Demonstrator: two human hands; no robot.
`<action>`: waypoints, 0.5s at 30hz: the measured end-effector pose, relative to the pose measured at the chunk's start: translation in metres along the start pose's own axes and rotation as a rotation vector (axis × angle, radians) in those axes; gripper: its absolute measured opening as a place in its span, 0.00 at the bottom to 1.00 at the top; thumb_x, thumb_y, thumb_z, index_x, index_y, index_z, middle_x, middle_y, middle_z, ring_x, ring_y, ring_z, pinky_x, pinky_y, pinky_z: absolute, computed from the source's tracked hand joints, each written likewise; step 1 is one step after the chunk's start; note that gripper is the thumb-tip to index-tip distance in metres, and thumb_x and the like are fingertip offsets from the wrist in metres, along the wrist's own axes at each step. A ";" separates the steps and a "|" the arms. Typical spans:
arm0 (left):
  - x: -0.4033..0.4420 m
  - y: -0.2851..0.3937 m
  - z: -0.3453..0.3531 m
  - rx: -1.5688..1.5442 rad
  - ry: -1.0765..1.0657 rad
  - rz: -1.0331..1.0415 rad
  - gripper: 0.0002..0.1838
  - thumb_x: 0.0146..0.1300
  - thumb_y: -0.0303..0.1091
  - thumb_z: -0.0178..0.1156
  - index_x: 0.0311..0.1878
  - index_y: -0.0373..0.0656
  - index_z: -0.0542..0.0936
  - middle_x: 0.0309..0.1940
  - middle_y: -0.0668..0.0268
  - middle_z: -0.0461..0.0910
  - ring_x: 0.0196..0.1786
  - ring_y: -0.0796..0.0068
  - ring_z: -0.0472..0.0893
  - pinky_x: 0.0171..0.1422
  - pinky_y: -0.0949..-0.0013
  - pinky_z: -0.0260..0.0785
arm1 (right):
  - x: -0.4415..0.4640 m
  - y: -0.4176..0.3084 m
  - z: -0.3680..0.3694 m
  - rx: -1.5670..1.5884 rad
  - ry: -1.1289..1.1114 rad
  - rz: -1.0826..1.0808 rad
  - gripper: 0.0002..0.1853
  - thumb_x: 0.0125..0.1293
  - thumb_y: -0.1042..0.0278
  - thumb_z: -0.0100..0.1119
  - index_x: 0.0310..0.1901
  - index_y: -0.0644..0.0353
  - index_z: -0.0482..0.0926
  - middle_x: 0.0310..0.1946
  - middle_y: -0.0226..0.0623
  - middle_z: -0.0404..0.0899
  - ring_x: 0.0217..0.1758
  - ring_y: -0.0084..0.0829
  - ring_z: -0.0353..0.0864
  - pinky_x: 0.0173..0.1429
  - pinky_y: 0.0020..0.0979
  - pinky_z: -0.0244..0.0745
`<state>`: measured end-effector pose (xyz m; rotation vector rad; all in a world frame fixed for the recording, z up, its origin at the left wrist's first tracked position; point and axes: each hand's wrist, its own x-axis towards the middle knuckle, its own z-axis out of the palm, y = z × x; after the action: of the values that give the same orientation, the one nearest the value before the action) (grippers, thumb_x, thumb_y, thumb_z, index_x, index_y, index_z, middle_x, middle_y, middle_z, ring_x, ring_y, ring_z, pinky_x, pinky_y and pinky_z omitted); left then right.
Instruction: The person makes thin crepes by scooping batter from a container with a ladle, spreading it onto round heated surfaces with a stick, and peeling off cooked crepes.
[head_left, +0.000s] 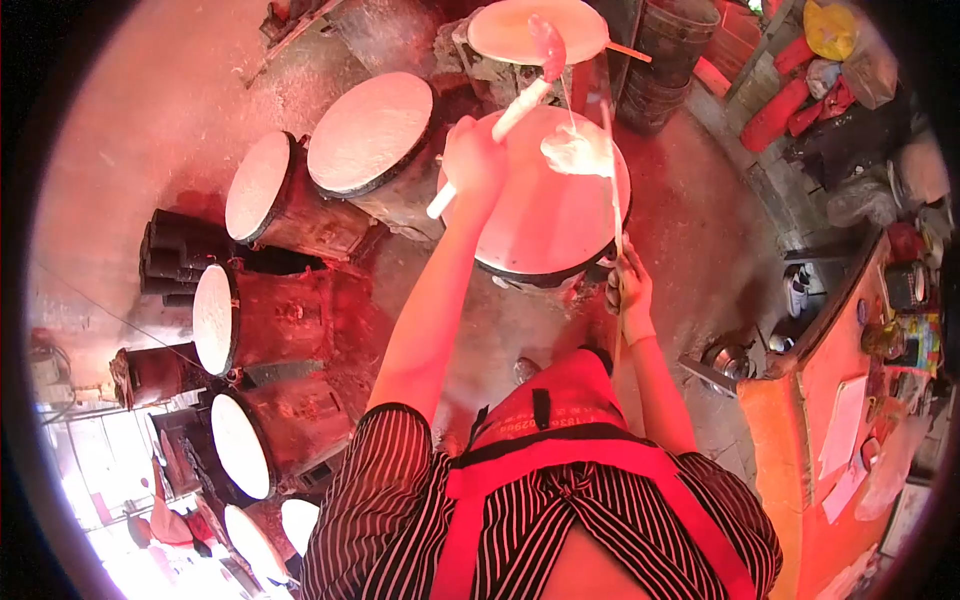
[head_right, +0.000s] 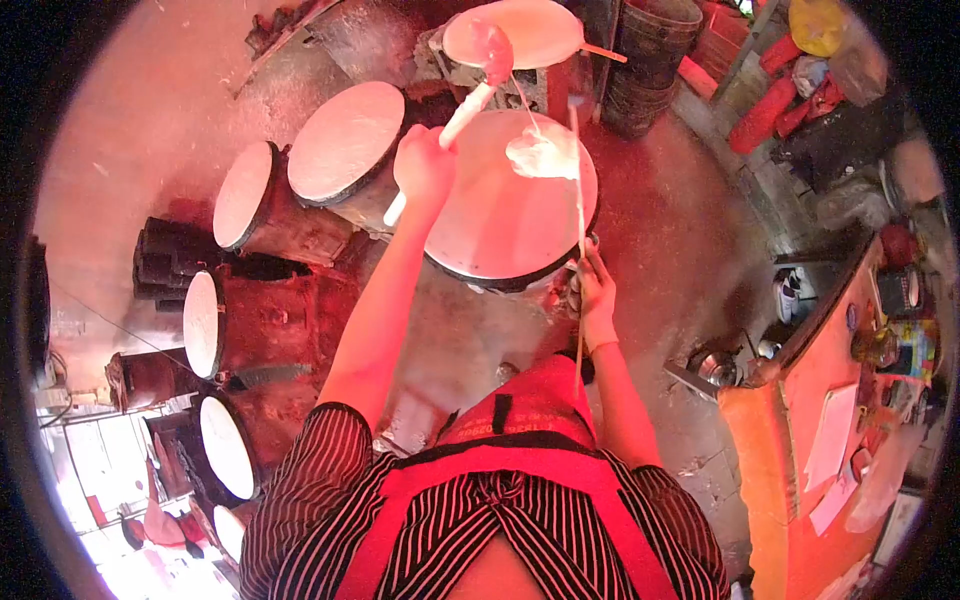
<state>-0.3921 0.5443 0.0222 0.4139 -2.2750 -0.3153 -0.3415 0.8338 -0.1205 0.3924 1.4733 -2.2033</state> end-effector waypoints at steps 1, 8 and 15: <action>-0.006 -0.006 -0.007 -0.020 -0.027 -0.021 0.07 0.54 0.31 0.59 0.34 0.50 0.85 0.28 0.59 0.76 0.35 0.54 0.80 0.39 0.52 0.71 | -0.003 0.005 0.009 0.003 0.001 -0.008 0.19 0.74 0.55 0.55 0.65 0.33 0.74 0.18 0.19 0.65 0.11 0.15 0.56 0.14 0.23 0.48; -0.078 -0.053 -0.043 -0.161 -0.285 -0.404 0.11 0.56 0.34 0.63 0.41 0.43 0.85 0.26 0.56 0.81 0.32 0.58 0.83 0.37 0.58 0.73 | 0.019 0.010 0.107 0.007 0.023 -0.027 0.22 0.74 0.56 0.54 0.67 0.42 0.72 0.17 0.18 0.63 0.12 0.17 0.61 0.15 0.24 0.56; -0.134 -0.062 -0.085 -1.092 -0.391 -1.062 0.12 0.68 0.36 0.59 0.29 0.43 0.74 0.17 0.75 0.67 0.16 0.84 0.66 0.18 0.76 0.56 | 0.021 -0.010 0.096 -0.175 -0.213 -0.014 0.20 0.73 0.60 0.56 0.64 0.46 0.75 0.17 0.17 0.61 0.14 0.16 0.59 0.18 0.22 0.54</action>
<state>-0.2313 0.5316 -0.0326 0.9486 -1.6274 -2.1509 -0.3629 0.7437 -0.0849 0.0872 1.5379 -2.0353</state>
